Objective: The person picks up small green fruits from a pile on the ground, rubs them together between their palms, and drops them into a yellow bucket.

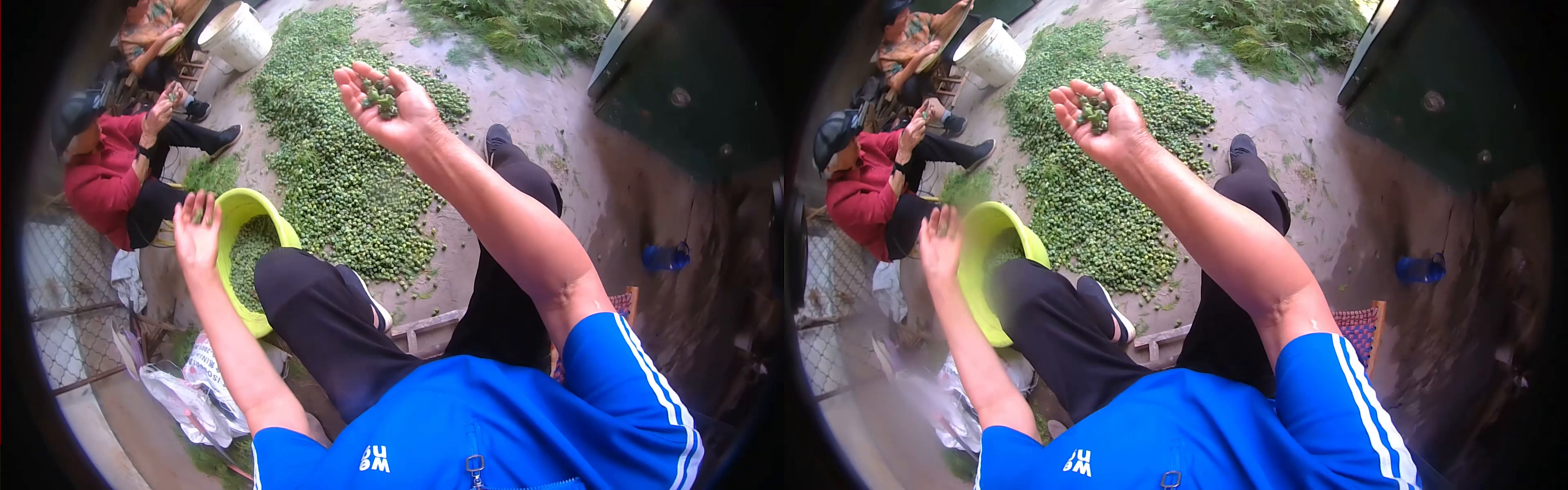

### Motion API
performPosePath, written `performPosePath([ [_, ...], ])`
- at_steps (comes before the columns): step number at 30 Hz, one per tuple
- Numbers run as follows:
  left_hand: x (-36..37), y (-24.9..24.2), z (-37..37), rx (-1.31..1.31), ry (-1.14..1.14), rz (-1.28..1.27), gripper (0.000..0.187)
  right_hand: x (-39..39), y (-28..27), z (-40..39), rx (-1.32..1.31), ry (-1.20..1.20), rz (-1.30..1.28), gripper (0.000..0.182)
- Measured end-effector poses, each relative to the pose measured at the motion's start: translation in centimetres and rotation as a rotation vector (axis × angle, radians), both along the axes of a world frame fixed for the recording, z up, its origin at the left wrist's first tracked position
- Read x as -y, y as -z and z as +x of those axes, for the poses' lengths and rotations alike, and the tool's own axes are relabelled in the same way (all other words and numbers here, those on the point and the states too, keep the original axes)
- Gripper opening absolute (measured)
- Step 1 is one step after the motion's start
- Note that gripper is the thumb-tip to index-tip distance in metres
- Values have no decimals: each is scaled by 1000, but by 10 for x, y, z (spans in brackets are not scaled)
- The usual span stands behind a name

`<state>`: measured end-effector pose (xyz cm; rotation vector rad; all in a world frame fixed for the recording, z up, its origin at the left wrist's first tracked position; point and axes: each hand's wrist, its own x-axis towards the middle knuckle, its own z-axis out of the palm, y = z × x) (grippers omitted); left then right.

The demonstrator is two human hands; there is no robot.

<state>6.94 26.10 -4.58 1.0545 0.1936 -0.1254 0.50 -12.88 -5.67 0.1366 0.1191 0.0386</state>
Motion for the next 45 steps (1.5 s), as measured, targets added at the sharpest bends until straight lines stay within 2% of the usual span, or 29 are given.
performPosePath([
  [1, -16, -5, -5, -18, -109, 311, 28, -1, -4, -2, 5, 9, 5, 49],
  [3, -66, 27, 15, 282, -252, 1121, 36, -3, -14, -6, 34, 45, 15, 53],
  [4, -48, 12, 1, 316, -296, 1193, 34, -3, -14, -5, 69, 43, 13, 57],
  [5, -26, 1, -9, 319, -293, 1193, 34, -3, -13, -5, 69, 47, 14, 57],
  [7, 31, -18, -23, 387, -61, 794, 29, -5, -14, -6, 130, 43, -6, 58],
  [11, 169, -45, -70, 653, 272, 804, 23, -8, -8, -6, 165, 47, -55, 60],
  [13, 218, -45, -86, 721, 437, 685, 24, -9, -4, -5, 156, 44, -117, 61],
  [16, 259, -32, -87, 871, 432, 880, 32, -12, -4, -8, 130, 55, -229, 62],
  [17, 266, -27, -85, 968, 380, 974, 34, -12, -5, -10, 118, 54, -317, 62],
  [23, 274, -15, -77, 928, 363, 978, 31, -13, 3, -4, 52, 106, -415, 59],
  [25, 270, -9, -75, 763, 420, 873, 29, -15, -1, -8, 17, 107, -451, 62],
  [27, 261, -3, -70, 712, 465, 774, 29, -17, 5, -4, 11, 94, -392, 59],
  [29, 255, -4, -68, 514, 571, 349, 23, -19, 10, 1, 7, 83, -333, 57],
  [33, 247, -3, -65, 512, 611, 387, 27, -25, 13, 2, 25, 71, -380, 57],
  [37, 253, -1, -70, 650, 567, 614, 36, -28, 6, -6, -28, 66, -541, 59],
  [42, 259, -1, -74, 639, 494, 785, 19, -28, 16, -3, -34, 56, -554, 60],
  [43, 258, 0, -73, 637, 494, 783, 19, -27, 16, -2, -35, 54, -556, 60],
  [45, 253, 3, -67, 584, 557, 505, 19, -25, 16, -1, -28, 42, -397, 61],
])
